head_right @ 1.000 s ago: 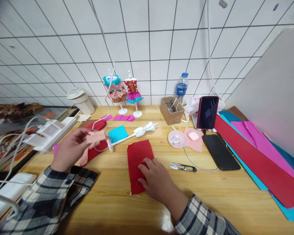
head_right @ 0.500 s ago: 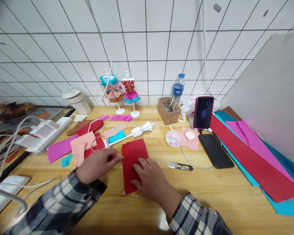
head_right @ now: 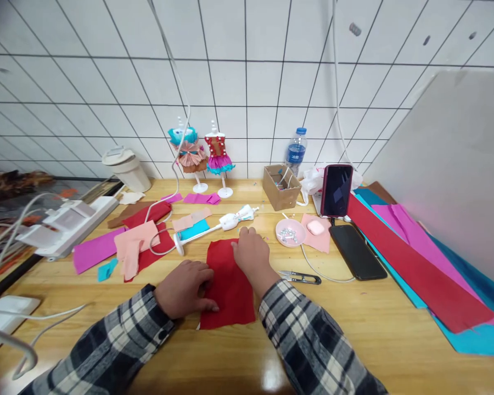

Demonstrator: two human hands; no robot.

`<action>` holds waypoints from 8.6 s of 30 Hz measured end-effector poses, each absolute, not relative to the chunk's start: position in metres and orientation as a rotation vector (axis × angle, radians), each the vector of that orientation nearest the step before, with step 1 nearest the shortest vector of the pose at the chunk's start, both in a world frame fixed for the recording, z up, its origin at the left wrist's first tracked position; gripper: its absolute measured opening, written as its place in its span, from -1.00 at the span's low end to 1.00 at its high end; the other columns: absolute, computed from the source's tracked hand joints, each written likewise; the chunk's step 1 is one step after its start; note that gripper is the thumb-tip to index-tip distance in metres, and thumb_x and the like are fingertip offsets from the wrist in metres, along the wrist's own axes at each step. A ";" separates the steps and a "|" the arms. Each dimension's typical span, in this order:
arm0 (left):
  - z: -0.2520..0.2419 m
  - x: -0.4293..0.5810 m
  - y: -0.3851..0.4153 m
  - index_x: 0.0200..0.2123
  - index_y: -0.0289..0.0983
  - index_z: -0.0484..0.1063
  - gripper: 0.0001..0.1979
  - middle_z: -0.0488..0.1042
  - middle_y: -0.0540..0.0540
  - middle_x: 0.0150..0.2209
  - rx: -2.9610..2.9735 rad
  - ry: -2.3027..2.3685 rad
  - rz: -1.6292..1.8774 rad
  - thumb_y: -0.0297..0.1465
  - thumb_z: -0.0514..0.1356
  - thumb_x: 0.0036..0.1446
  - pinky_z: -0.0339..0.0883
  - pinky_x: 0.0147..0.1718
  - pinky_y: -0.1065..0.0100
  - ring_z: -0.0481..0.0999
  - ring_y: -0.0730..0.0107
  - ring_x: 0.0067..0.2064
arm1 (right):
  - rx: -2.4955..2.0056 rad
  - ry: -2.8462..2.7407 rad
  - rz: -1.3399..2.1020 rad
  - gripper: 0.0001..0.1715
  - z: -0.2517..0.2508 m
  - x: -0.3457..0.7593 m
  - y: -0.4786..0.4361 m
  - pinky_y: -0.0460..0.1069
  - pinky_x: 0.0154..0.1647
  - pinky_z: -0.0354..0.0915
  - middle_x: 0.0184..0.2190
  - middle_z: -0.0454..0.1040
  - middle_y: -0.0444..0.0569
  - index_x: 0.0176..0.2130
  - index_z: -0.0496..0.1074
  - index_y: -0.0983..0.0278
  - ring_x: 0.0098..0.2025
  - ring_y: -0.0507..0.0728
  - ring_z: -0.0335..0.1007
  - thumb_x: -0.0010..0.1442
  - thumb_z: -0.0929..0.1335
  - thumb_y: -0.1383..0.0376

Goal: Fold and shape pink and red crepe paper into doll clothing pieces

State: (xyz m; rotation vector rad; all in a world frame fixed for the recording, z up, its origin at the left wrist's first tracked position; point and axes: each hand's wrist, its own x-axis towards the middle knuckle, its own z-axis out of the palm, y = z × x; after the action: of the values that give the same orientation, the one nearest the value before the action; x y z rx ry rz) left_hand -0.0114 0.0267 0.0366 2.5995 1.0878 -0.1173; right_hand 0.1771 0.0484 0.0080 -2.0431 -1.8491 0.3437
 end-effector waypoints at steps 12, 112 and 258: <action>0.009 -0.018 0.040 0.16 -0.25 0.28 -0.19 0.40 -0.29 0.12 1.360 0.800 0.770 -0.15 0.43 -0.16 0.31 0.04 0.06 0.43 -0.04 0.10 | -1.158 -1.534 0.759 -0.84 0.009 0.191 0.041 -0.08 -0.42 0.13 -0.53 0.20 -0.23 -0.30 0.19 0.18 -0.50 0.03 0.13 0.28 0.23 0.16; 0.022 -0.005 0.011 0.01 -0.20 0.39 -0.45 0.55 -0.08 -0.05 0.653 0.746 1.076 -0.53 0.40 -0.09 0.46 -0.25 0.43 0.55 0.40 -0.19 | -1.245 -0.897 1.949 -0.53 0.041 0.192 -0.027 -0.17 -0.65 0.00 -0.56 0.13 -0.31 -0.23 0.27 0.21 -0.65 -0.11 -0.10 0.08 0.39 -0.07; 0.006 0.010 -0.003 0.09 -0.22 0.13 -0.33 0.41 -0.20 0.11 1.172 0.998 1.128 -0.39 0.39 -0.02 0.30 0.12 0.06 0.44 0.07 0.11 | -1.303 -1.143 1.847 -0.29 0.009 0.163 -0.046 -0.15 -0.70 0.09 -0.69 0.17 -0.32 -0.38 0.14 0.21 -0.72 -0.08 0.07 0.10 0.09 -0.36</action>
State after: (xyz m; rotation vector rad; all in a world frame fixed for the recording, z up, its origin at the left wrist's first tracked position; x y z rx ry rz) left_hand 0.0103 -0.0026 0.0058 1.1719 0.9977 1.1277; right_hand 0.1626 -0.0458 0.0086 -1.3031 -1.1426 1.8473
